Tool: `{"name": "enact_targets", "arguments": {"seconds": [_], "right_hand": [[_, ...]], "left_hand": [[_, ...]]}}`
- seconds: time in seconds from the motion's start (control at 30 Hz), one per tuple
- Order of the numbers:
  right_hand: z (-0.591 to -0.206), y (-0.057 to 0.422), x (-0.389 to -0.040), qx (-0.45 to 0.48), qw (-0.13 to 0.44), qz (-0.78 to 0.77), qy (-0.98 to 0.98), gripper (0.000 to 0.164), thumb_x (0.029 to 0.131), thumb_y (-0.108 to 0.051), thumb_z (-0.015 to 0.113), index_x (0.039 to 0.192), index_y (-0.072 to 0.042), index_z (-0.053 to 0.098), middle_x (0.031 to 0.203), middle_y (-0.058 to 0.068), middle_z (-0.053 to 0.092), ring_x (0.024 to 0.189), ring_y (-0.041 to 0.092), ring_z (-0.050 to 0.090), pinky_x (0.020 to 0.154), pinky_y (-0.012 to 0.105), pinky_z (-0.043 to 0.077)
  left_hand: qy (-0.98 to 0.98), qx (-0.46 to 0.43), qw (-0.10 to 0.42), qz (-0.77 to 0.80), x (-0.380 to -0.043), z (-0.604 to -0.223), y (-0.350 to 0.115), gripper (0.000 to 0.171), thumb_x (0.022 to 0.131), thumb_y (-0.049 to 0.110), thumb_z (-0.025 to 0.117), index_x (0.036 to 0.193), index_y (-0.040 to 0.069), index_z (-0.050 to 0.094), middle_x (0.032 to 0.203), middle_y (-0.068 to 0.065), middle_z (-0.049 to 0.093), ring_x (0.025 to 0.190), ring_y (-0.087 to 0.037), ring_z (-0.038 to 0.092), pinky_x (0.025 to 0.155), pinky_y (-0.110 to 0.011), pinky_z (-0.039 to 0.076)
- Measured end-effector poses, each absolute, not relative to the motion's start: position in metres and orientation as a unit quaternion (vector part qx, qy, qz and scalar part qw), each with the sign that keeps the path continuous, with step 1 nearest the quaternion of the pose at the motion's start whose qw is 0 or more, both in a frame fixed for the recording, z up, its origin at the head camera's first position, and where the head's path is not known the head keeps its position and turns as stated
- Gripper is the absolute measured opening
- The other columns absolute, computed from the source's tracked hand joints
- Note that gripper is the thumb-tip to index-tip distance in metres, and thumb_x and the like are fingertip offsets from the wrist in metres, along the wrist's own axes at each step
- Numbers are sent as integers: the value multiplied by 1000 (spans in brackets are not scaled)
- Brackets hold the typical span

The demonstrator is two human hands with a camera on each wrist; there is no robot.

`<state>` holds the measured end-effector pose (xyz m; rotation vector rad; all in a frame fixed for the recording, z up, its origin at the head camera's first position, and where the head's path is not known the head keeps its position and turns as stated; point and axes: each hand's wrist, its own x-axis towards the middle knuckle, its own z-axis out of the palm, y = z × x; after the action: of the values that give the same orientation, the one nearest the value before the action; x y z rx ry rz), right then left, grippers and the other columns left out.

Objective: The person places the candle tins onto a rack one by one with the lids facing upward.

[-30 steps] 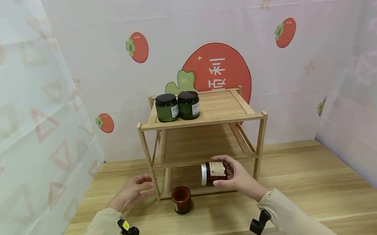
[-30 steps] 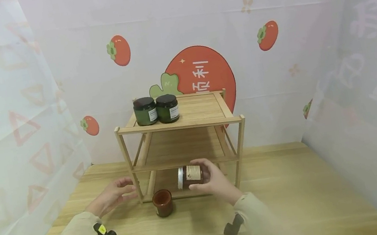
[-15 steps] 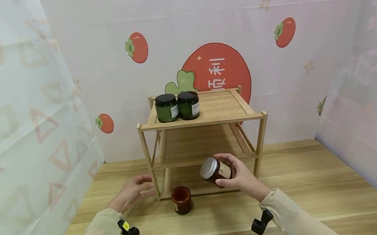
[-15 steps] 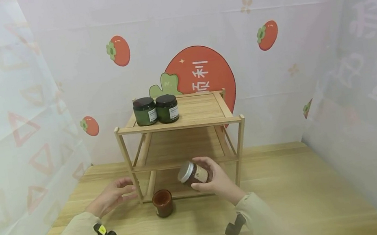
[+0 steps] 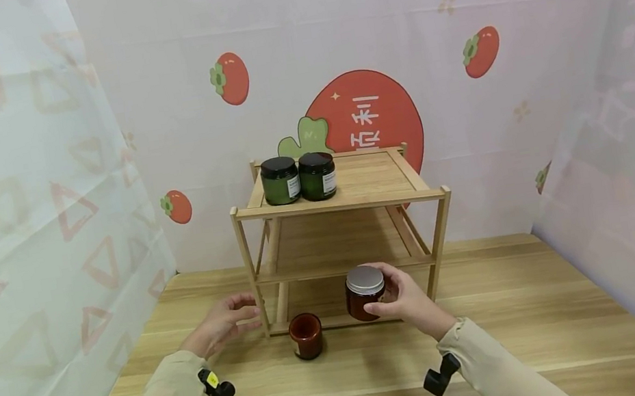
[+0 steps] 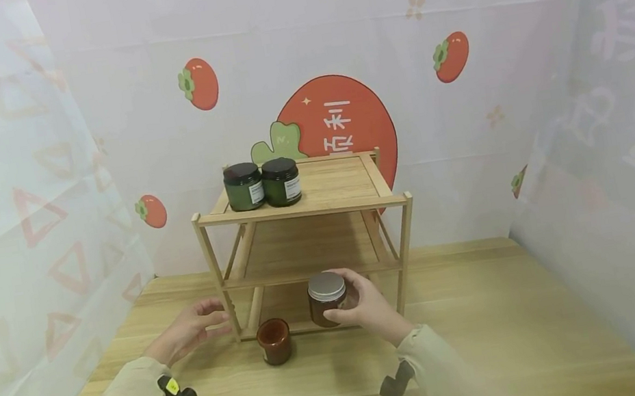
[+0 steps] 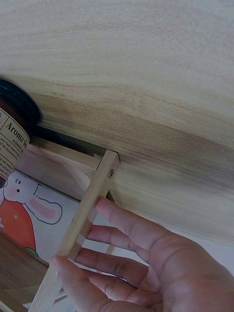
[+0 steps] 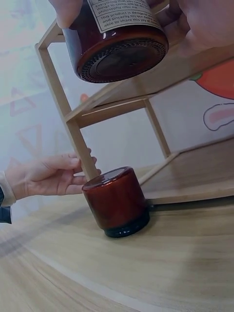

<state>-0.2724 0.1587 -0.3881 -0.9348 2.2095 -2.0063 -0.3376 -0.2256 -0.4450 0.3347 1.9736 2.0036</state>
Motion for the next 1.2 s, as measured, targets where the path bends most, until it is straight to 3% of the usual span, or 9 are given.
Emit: {"name": "enact_targets", "arguments": {"seconds": [0.2,0.77,1.2], "right_hand": [[-387,160,-273,-301,-1,-629,717,64,80,-7,77,136,-2,46,127,10,55,110,11,57,93,20,50],[-382,164,-276,-301,-11,-628,718,66,79,-3,77,136,0,46,130,19,52,112,10,57,96,17,49],[-372,168,-274,-296,-23,-615,731,67,78,-5,79,137,-4,47,132,16,53,116,8,55,99,16,46]], "left_hand": [[686,123,160,699,-339,-446,-227,30,92,8,64,117,6,47,111,-1,50,99,-13,56,97,-39,55],[687,105,157,701,-338,-445,-225,34,92,6,63,120,1,45,111,-4,49,99,-15,55,102,-45,51],[686,112,156,702,-340,-446,-224,36,93,4,61,123,-4,44,110,-4,52,98,-15,58,99,-43,53]]}}
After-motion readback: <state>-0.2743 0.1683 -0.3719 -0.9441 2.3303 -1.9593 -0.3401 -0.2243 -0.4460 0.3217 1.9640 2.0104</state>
